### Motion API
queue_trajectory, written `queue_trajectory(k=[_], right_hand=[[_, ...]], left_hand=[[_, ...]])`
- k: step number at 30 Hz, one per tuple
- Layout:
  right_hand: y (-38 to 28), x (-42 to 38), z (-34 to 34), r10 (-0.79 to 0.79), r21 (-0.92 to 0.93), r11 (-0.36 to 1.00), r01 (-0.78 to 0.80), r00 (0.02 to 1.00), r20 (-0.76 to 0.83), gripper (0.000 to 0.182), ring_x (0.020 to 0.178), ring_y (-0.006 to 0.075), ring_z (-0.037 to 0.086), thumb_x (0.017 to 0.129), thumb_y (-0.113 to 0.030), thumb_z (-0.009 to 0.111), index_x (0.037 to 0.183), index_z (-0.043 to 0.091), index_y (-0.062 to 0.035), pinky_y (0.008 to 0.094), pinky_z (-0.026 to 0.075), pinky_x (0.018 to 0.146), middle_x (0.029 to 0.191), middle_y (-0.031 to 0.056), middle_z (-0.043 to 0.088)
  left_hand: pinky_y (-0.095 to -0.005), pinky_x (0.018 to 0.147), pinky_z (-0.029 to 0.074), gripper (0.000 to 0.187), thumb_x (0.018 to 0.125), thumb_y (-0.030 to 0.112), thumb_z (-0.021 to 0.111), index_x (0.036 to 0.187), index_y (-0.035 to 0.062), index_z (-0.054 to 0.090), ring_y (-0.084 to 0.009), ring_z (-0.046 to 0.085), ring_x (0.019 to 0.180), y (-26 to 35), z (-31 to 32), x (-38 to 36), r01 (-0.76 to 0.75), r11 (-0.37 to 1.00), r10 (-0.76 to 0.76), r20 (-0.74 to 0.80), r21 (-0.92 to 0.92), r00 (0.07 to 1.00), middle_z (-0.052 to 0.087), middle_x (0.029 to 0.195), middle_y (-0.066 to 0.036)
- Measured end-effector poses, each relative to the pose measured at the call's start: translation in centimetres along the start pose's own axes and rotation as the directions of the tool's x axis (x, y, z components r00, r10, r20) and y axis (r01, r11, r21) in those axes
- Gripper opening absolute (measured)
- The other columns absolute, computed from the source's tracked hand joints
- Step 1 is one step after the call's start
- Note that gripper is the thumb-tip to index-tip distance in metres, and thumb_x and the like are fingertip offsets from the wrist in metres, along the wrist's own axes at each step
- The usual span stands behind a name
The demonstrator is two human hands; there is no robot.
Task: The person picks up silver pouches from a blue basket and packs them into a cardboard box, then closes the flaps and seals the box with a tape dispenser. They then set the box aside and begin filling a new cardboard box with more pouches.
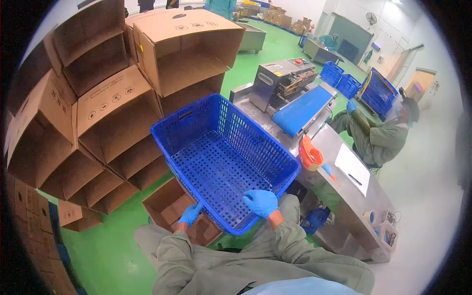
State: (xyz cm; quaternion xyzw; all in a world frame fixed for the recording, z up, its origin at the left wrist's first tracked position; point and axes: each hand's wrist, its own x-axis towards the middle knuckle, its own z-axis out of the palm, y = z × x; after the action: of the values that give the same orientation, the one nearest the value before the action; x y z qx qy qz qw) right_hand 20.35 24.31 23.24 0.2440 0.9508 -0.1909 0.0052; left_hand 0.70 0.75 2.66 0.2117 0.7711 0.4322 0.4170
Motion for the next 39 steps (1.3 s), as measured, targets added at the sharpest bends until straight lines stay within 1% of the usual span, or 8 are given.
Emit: queue_trajectory(k=[12, 19, 22, 24, 27, 34, 36, 39], right_hand=[[0.2, -0.2, -0.3, -0.042, 0.039, 0.998, 0.045, 0.997, -0.072, 0.033, 0.076, 0.0359, 0.067, 0.086, -0.04, 0.052, 0.089, 0.07, -0.0133, 0.0488, 0.052, 0.07, 0.083, 0.0154, 0.069], [0.8, -0.2, -0.2, -0.05, 0.081, 0.995, 0.058, 0.995, -0.09, 0.038, 0.078, 0.0368, 0.067, 0.087, -0.043, 0.051, 0.089, 0.07, -0.0109, 0.0497, 0.052, 0.071, 0.086, 0.0156, 0.069], [1.2, 0.1, -0.9, -0.027, 0.077, 0.997, 0.026, 1.0, 0.009, 0.042, 0.082, 0.0382, 0.066, 0.088, -0.045, 0.049, 0.09, 0.071, -0.0088, 0.0496, 0.051, 0.075, 0.09, 0.018, 0.069], [1.7, 1.3, -1.3, -0.135, 0.113, 0.988, 0.11, 0.961, 0.241, 0.047, 0.086, 0.037, 0.066, 0.089, -0.048, 0.046, 0.097, 0.071, -0.0096, 0.0472, 0.051, 0.078, 0.091, 0.0192, 0.068], [1.3, 3.6, -3.6, -0.317, 0.216, 0.939, 0.268, 0.918, 0.237, 0.051, 0.089, 0.0383, 0.065, 0.09, -0.051, 0.044, 0.098, 0.07, -0.0079, 0.0468, 0.05, 0.082, 0.095, 0.0194, 0.068], [1.8, 11.4, -9.1, -0.467, 0.3, 0.842, 0.449, 0.884, -0.011, 0.048, 0.087, 0.0397, 0.064, 0.09, -0.047, 0.045, 0.089, 0.069, -0.005, 0.0499, 0.048, 0.08, 0.091, 0.0213, 0.067], [3.7, 13.8, -7.6, -0.447, 0.342, 0.833, 0.435, 0.893, -0.046, 0.048, 0.087, 0.0399, 0.064, 0.09, -0.047, 0.045, 0.09, 0.069, -0.0054, 0.0498, 0.048, 0.08, 0.091, 0.0216, 0.067], [7.1, 15.9, -6.5, -0.385, 0.328, 0.874, 0.359, 0.923, 0.015, 0.046, 0.089, 0.04, 0.064, 0.089, -0.045, 0.044, 0.095, 0.068, -0.0064, 0.0494, 0.049, 0.081, 0.093, 0.0221, 0.067]], left_hand=[[-0.0392, 0.09, 0.048, 0.07, 0.097, 0.058, 0.037, 0.12, -0.0034, 0.061, -0.0303, 0.065, 0.098, 2.2, 0.2, -2.2, 0.021, 0.998, -0.021, 0.002, -0.057, 1.0, 0.067, 0.112, -0.02], [-0.039, 0.083, 0.05, 0.059, 0.094, 0.05, 0.047, 0.115, -0.0027, 0.063, -0.0275, 0.067, 0.088, -3.2, 0.2, 0.2, -0.051, 0.969, 0.084, -0.129, 0.241, 0.988, 0.069, 0.102, -0.018], [-0.0359, 0.077, 0.051, 0.048, 0.094, 0.041, 0.052, 0.109, -0.0021, 0.066, -0.0238, 0.067, 0.084, -2.6, -1.4, -0.3, -0.048, 0.998, 0.057, -0.253, 0.041, 0.966, 0.071, 0.099, -0.013], [-0.0311, 0.072, 0.05, 0.04, 0.096, 0.035, 0.053, 0.112, 0.001, 0.066, -0.0191, 0.065, 0.083, 1.1, -3.2, -2.2, -0.108, 0.959, -0.015, -0.427, -0.262, 0.904, 0.07, 0.098, -0.009], [-0.0272, 0.068, 0.049, 0.036, 0.097, 0.032, 0.051, 0.118, 0.0046, 0.063, -0.0156, 0.064, 0.082, 4.9, -7.3, -3.4, -0.269, 0.887, 0.021, -0.547, -0.376, 0.837, 0.069, 0.099, -0.006], [-0.0335, 0.084, 0.048, 0.052, 0.095, 0.032, 0.055, 0.138, 0.0045, 0.046, -0.0215, 0.059, 0.103, 17.2, -15.3, -1.5, -0.372, 0.926, 0.312, -0.696, 0.069, 0.647, 0.06, 0.122, -0.012], [-0.038, 0.091, 0.046, 0.061, 0.091, 0.031, 0.06, 0.142, 0.0033, 0.04, -0.0293, 0.055, 0.113, 20.7, -15.8, -0.2, -0.228, 0.937, 0.341, -0.542, 0.266, 0.768, 0.054, 0.13, -0.021], [-0.0411, 0.097, 0.044, 0.07, 0.085, 0.032, 0.065, 0.143, 0.0027, 0.037, -0.036, 0.054, 0.117, 13.5, -23.0, 8.9, -0.204, 0.856, 0.409, -0.381, 0.476, 0.829, 0.05, 0.131, -0.03]])
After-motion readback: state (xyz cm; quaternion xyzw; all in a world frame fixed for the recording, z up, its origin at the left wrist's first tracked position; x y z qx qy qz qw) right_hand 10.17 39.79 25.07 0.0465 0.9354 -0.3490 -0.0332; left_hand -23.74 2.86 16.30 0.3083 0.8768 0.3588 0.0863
